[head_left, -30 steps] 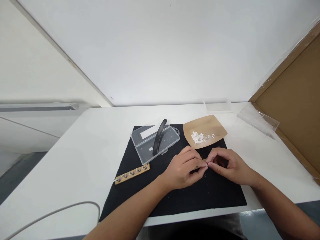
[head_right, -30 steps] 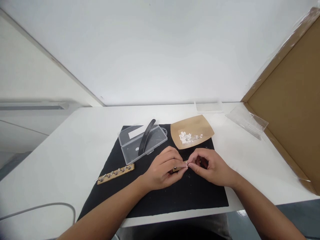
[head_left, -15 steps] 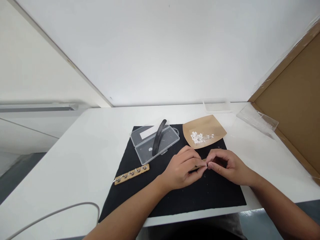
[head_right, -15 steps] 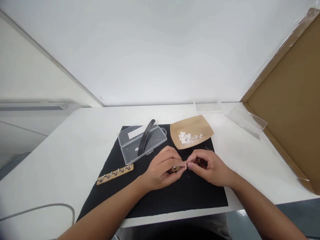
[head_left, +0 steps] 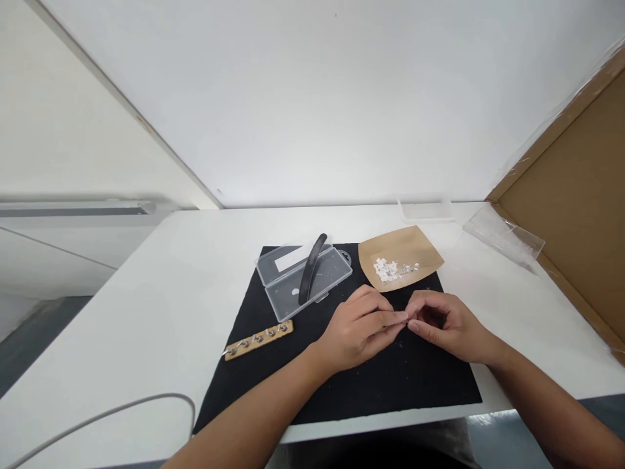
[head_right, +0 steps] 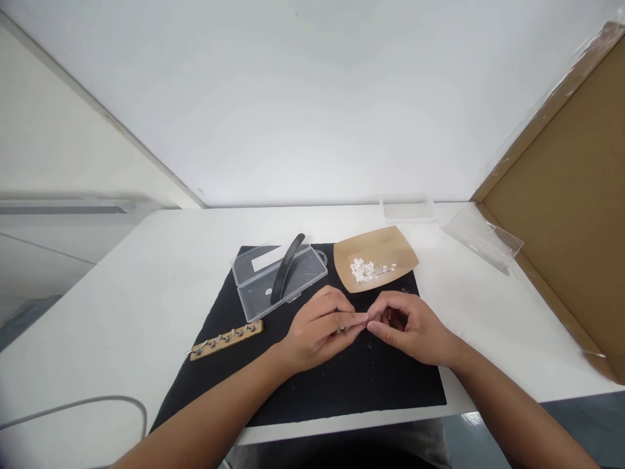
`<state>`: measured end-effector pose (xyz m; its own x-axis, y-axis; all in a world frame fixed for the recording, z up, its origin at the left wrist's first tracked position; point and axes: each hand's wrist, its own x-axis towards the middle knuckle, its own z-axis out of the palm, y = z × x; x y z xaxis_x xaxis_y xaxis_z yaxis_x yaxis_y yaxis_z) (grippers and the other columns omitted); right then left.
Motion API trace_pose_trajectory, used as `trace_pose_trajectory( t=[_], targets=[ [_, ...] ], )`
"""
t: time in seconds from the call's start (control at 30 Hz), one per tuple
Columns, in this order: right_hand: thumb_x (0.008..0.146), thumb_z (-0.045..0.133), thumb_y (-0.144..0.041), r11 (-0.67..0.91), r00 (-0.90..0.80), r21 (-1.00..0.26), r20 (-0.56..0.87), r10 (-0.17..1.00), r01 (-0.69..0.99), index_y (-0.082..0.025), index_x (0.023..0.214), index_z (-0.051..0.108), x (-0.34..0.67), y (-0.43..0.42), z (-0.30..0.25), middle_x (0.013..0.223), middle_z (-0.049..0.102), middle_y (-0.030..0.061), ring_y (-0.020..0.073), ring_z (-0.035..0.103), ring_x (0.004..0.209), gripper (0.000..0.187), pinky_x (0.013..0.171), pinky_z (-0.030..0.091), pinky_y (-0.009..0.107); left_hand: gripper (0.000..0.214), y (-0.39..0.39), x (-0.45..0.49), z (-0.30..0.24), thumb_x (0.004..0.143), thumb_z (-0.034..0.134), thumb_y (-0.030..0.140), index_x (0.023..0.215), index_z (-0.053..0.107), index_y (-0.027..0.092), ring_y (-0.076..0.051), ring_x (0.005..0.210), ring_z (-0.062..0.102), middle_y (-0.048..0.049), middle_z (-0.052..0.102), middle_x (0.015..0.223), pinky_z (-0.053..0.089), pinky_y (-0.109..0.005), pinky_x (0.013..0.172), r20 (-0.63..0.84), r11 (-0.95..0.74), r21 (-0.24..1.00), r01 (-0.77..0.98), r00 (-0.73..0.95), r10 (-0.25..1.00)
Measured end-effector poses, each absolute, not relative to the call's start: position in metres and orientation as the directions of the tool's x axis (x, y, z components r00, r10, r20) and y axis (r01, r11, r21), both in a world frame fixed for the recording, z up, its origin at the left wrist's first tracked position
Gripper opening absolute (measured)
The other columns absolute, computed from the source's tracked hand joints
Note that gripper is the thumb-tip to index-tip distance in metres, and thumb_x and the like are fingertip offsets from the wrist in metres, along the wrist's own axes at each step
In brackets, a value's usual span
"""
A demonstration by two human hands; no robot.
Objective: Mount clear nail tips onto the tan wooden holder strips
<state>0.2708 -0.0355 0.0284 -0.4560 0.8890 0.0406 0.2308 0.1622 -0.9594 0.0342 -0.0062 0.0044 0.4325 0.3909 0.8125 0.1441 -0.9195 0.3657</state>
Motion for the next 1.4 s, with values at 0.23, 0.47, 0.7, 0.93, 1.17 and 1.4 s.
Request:
trace_pose_trajectory(
  t=[0.23,0.47,0.7,0.93,1.17,1.4],
  targets=[
    [0.101,0.074,-0.039,0.241,-0.438,-0.939,0.116,0.892,0.243,-0.024,0.096,0.075,0.269,-0.034,0.027,0.082,0.062,-0.0008,0.0117,0.053,0.067,0.015,0.058,0.043,0.026,0.014,-0.005,0.033,0.004,0.100,0.075,0.016,0.113,0.071,0.017,-0.014,0.079,0.066,-0.0031,0.071,0.089,0.056,-0.031,0.076,0.798,-0.915,0.370,0.162,0.450,0.402],
    [0.102,0.074,-0.037,0.302,-0.442,-0.906,0.150,0.884,0.296,-0.025,0.097,0.077,0.272,-0.033,0.027,0.084,0.064,0.0003,0.0133,0.056,0.070,0.013,0.060,0.044,0.028,0.015,-0.003,0.031,0.001,0.098,0.079,0.017,0.111,0.072,0.018,-0.014,0.080,0.067,-0.0024,0.072,0.089,0.056,-0.032,0.079,0.773,-0.902,0.391,0.182,0.467,0.429],
    [0.103,0.073,-0.036,0.407,-0.434,-0.829,0.228,0.872,0.383,-0.027,0.099,0.079,0.276,-0.029,0.022,0.084,0.065,0.0005,0.0142,0.059,0.072,0.011,0.062,0.046,0.029,0.024,0.003,0.025,0.002,0.094,0.084,0.031,0.111,0.074,0.019,-0.019,0.090,0.066,-0.0060,0.072,0.094,0.057,-0.033,0.082,0.713,-0.882,0.408,0.237,0.521,0.469],
    [0.105,0.068,-0.036,0.484,-0.471,-0.704,0.236,0.850,0.519,-0.025,0.104,0.077,0.279,-0.024,0.010,0.089,0.063,0.0023,0.0147,0.060,0.071,0.014,0.063,0.050,0.030,0.037,0.002,0.022,-0.007,0.091,0.085,0.046,0.111,0.072,0.018,-0.024,0.098,0.065,-0.0089,0.076,0.099,0.058,-0.035,0.081,0.511,-0.797,0.484,0.361,0.623,0.592],
    [0.105,0.067,-0.031,0.483,-0.462,-0.670,0.230,0.857,0.563,-0.025,0.101,0.074,0.293,-0.019,0.014,0.094,0.066,0.0030,0.0149,0.062,0.073,0.010,0.066,0.053,0.031,0.018,-0.010,0.029,-0.011,0.097,0.077,0.032,0.106,0.071,0.018,-0.025,0.102,0.064,-0.0062,0.077,0.101,0.058,-0.033,0.078,0.450,-0.772,0.455,0.444,0.633,0.629],
    [0.105,0.067,-0.028,0.519,-0.528,-0.678,0.222,0.820,0.521,-0.027,0.108,0.076,0.301,-0.018,0.014,0.096,0.066,0.0026,0.0139,0.063,0.074,0.009,0.065,0.053,0.029,0.015,-0.010,0.030,-0.011,0.102,0.071,0.033,0.105,0.071,0.018,-0.024,0.100,0.065,-0.0062,0.077,0.096,0.057,-0.031,0.073,0.456,-0.762,0.455,0.460,0.615,0.643]
  ],
)
